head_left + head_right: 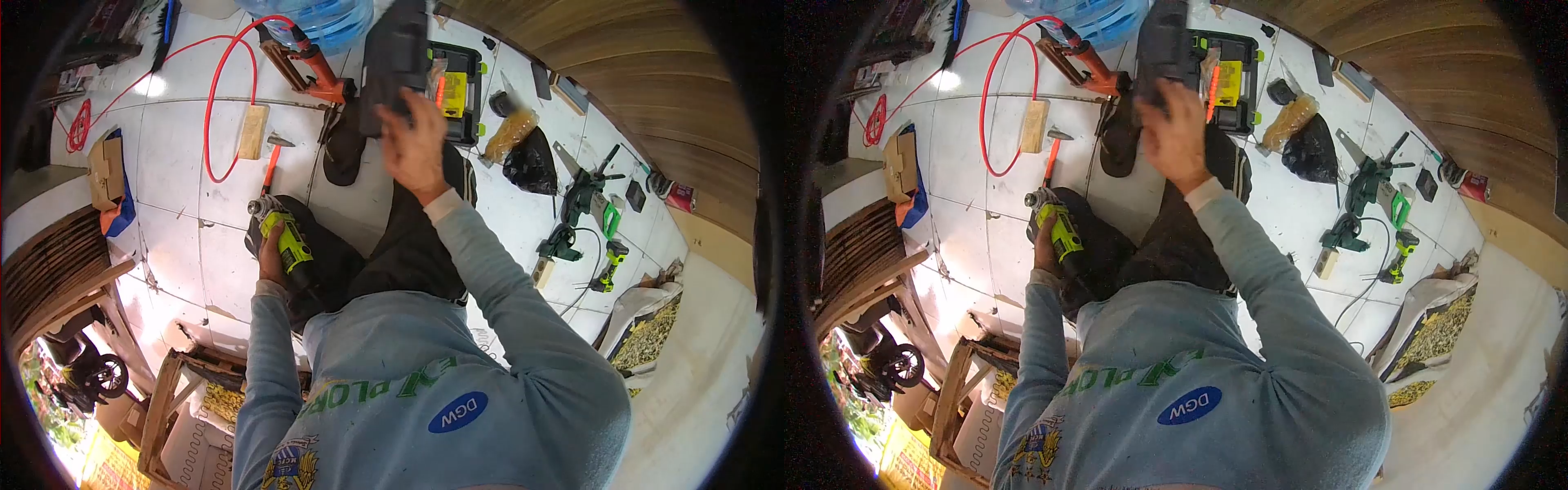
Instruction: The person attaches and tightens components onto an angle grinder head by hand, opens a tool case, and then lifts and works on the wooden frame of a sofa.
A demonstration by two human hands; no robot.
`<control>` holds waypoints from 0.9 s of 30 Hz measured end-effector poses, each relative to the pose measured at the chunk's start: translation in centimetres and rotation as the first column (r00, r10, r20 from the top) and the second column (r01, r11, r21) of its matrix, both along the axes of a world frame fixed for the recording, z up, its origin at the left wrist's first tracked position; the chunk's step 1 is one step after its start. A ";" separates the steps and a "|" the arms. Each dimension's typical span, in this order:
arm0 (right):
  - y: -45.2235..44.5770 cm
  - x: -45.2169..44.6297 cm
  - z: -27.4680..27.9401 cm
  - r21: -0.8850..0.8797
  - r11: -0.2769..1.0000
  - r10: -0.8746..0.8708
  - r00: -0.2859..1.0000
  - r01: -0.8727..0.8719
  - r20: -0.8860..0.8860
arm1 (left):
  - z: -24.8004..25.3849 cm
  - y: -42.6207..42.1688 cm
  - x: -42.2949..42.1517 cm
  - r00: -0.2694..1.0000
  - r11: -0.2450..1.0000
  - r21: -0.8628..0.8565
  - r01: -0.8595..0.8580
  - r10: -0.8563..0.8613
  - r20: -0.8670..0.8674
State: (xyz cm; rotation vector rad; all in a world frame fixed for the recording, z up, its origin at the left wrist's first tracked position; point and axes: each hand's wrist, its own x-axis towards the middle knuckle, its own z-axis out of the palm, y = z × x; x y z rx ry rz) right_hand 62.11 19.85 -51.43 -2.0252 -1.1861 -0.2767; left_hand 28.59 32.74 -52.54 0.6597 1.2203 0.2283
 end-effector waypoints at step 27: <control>-9.3 5.6 -13.8 -0.775 0.613 -0.534 0.803 0.151 -0.266 | -6.5 -0.5 -2.3 0.998 0.978 0.210 -0.015 0.026 -0.053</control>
